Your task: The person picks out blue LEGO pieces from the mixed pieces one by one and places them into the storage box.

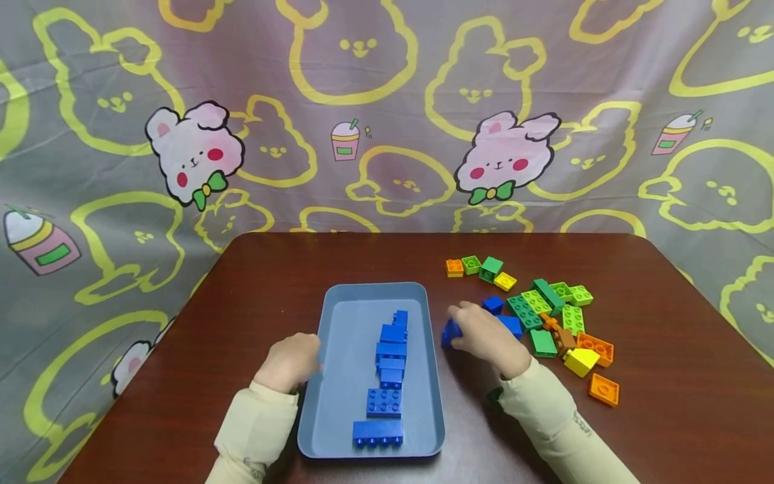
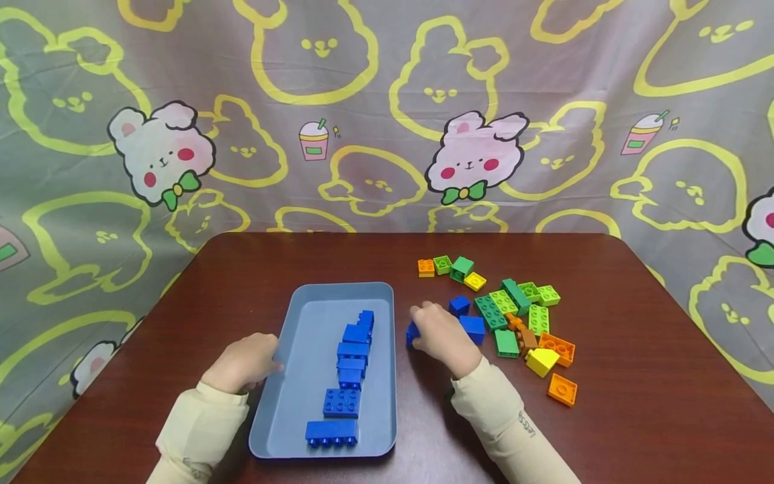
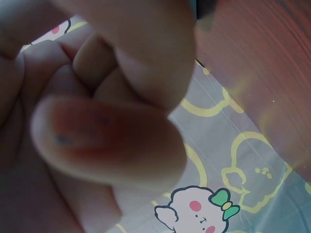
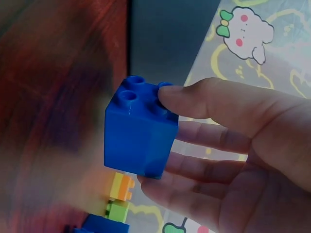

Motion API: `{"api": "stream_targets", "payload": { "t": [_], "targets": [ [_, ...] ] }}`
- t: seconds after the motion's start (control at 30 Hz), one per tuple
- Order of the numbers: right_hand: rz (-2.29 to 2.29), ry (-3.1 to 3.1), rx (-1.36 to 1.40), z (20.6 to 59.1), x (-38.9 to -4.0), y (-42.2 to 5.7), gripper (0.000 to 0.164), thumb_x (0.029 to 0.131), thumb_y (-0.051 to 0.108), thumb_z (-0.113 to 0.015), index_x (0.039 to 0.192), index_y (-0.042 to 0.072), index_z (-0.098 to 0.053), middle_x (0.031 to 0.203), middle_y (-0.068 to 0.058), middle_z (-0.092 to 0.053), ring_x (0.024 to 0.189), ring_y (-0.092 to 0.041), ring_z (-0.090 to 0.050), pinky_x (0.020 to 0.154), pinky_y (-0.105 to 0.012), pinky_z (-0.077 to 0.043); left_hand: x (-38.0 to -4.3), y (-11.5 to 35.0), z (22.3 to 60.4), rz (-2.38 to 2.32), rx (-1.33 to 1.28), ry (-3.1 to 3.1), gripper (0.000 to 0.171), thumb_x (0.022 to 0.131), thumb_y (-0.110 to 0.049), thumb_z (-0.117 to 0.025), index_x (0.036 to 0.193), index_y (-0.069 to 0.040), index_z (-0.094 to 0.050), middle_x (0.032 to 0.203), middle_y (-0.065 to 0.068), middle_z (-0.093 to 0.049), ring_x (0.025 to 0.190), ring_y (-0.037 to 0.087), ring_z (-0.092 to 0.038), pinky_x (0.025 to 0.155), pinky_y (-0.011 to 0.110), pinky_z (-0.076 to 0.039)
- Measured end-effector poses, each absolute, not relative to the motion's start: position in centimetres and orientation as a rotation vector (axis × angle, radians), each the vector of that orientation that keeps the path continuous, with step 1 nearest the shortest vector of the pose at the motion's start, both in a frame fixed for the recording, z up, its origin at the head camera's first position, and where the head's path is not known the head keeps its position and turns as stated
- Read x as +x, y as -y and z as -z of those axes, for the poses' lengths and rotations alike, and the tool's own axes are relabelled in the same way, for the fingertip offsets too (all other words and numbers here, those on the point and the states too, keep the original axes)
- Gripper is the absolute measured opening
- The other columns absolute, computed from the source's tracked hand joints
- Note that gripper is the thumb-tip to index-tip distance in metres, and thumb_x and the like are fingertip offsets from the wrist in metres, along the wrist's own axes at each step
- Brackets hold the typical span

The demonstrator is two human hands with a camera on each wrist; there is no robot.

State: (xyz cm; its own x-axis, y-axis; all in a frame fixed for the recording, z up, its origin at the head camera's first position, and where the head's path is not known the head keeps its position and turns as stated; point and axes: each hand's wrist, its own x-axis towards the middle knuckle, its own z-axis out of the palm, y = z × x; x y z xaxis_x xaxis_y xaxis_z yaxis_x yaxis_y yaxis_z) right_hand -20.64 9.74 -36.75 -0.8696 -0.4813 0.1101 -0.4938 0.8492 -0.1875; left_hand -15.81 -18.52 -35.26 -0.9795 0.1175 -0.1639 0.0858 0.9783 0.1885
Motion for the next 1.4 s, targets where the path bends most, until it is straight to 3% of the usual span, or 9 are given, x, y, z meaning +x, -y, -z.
{"api": "stream_targets", "payload": {
  "t": [0.23, 0.83, 1.4],
  "targets": [
    [-0.376, 2.961, 0.761, 35.9, -20.4, -10.3, 0.04, 0.071, 0.008, -0.076, 0.105, -0.008, -0.062, 0.094, -0.022, -0.065, 0.081, -0.028, -0.063, 0.073, -0.042, -0.059, -15.8, 18.5, 35.2, -0.27, 0.154, -2.943, 0.02, 0.081, -0.006, -0.065, 0.062, -0.004, -0.057, 0.053, 0.009, -0.056, 0.042, 0.016, -0.051, 0.042, 0.029, -0.04],
    [-0.454, 2.879, 0.739, 33.5, -18.1, -9.5, 0.037, 0.069, 0.011, -0.079, 0.102, 0.001, -0.066, 0.091, -0.015, -0.066, 0.079, -0.025, -0.064, 0.072, -0.042, -0.06, -15.8, 18.5, 35.0, -0.273, 0.157, -2.927, 0.021, 0.082, -0.007, -0.064, 0.062, -0.004, -0.058, 0.052, 0.008, -0.056, 0.042, 0.016, -0.051, 0.042, 0.028, -0.039],
    [-0.359, 2.832, 0.979, 32.1, -14.9, -7.5, 0.038, 0.067, 0.012, -0.08, 0.101, 0.001, -0.067, 0.085, -0.012, -0.063, 0.07, -0.016, -0.057, 0.062, -0.031, -0.059, -15.8, 18.5, 35.0, -0.247, 0.156, -2.93, 0.017, 0.081, -0.007, -0.065, 0.066, -0.003, -0.061, 0.055, 0.009, -0.056, 0.044, 0.017, -0.051, 0.043, 0.029, -0.04]
  ]
}}
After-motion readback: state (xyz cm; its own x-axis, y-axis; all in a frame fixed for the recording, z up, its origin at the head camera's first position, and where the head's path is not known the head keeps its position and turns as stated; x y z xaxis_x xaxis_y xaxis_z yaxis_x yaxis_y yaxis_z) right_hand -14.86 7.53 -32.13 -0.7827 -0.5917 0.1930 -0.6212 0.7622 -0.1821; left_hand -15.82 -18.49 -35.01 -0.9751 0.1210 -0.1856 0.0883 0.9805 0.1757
